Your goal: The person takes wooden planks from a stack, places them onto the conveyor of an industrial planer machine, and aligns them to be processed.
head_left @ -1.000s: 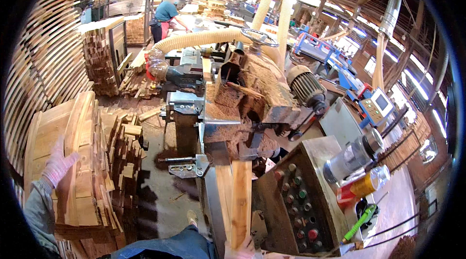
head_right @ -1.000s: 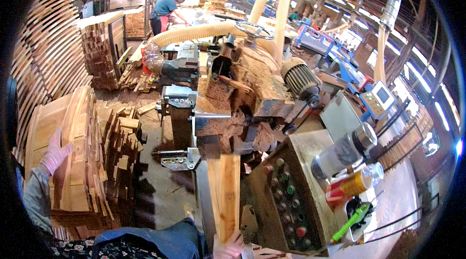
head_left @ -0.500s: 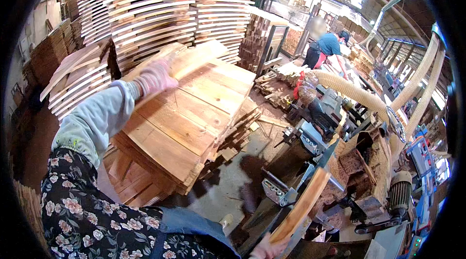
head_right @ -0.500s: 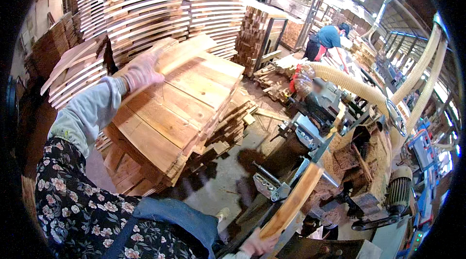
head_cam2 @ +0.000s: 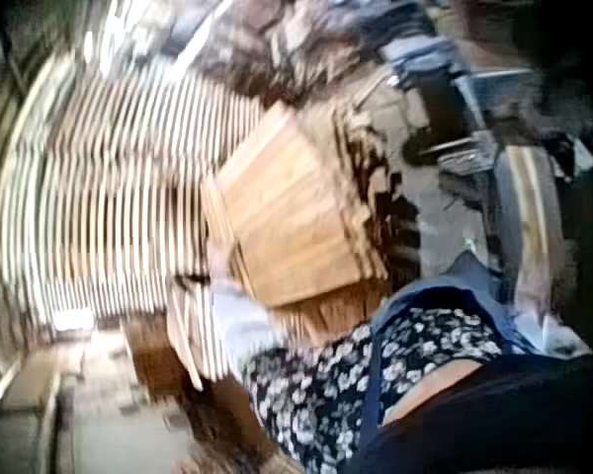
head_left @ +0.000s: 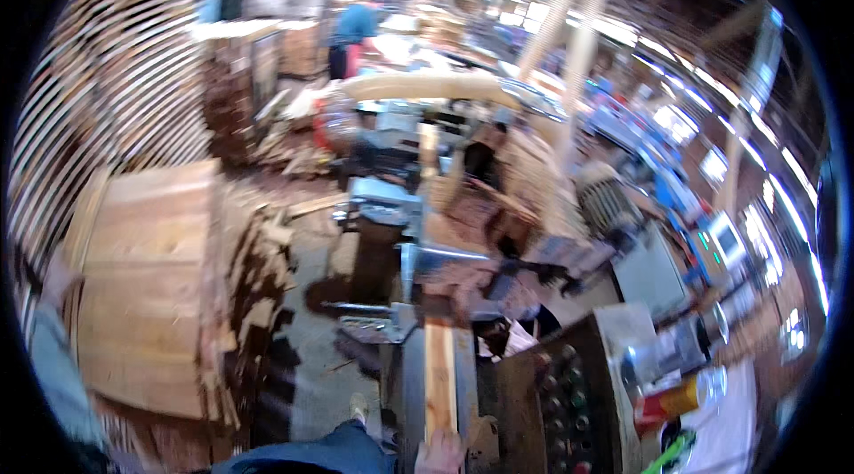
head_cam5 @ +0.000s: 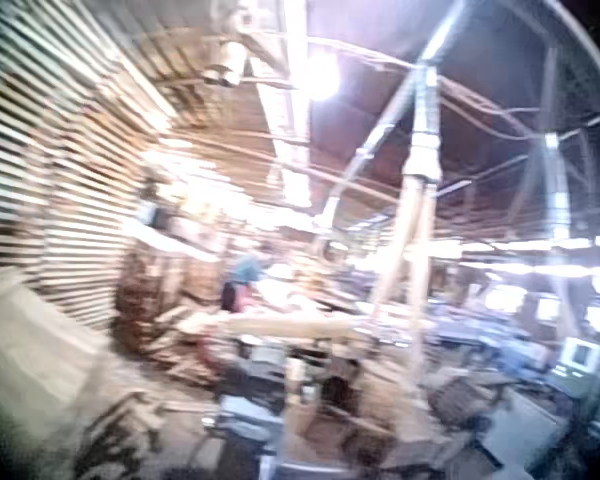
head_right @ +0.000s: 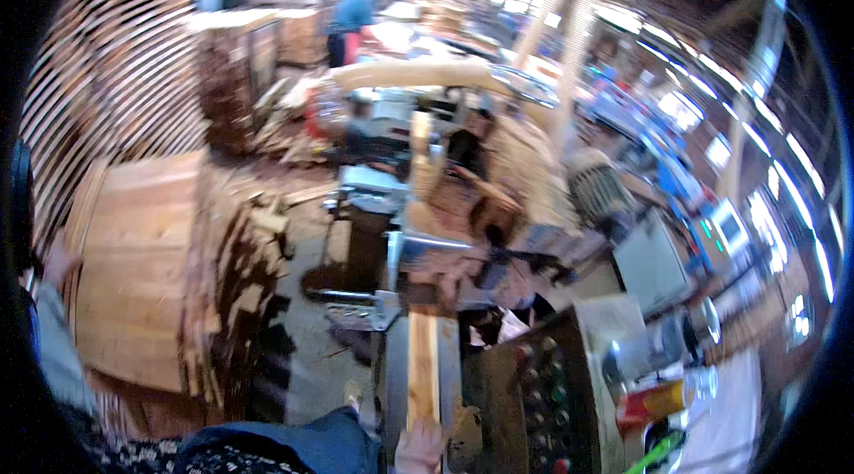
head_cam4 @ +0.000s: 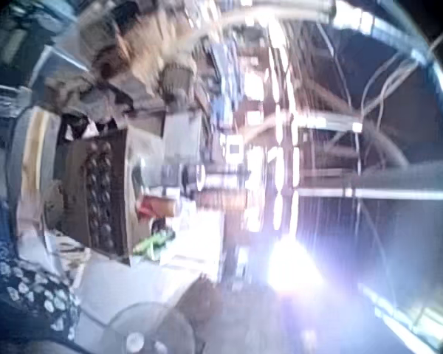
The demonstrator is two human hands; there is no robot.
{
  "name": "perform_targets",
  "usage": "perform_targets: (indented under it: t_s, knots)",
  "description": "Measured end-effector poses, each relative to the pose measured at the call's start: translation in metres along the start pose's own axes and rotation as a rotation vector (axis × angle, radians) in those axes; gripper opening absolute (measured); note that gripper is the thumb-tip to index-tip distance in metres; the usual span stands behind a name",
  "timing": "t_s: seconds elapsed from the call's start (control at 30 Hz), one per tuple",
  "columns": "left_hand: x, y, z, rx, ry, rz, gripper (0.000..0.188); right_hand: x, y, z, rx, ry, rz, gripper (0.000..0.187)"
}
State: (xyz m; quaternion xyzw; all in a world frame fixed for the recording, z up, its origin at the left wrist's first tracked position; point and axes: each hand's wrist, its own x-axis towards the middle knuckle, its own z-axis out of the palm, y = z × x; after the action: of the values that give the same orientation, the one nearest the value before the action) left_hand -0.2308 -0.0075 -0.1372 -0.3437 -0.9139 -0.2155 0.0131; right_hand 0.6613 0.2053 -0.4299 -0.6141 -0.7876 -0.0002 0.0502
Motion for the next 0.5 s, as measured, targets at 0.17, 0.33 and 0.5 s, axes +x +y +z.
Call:
perform_targets:
  t_s: [0.17, 0.33, 0.5]
  knots:
    - [-0.001, 0.051, 0.004, -0.019, -0.001, 0.230, 0.105, 0.150, -0.022, 0.007, 0.061, 0.106, 0.019, 0.047]
    - [-0.069, 0.315, -0.016, 0.548, -0.001, 0.527, 0.092, 0.240, -0.061, 0.031, 0.258, 0.131, -0.070, 0.052]
    - [-0.108, 0.495, 0.043, 0.746, -0.475, 1.082, 0.072, 0.211, -0.145, -0.141, 0.535, 0.403, -0.774, 0.091]
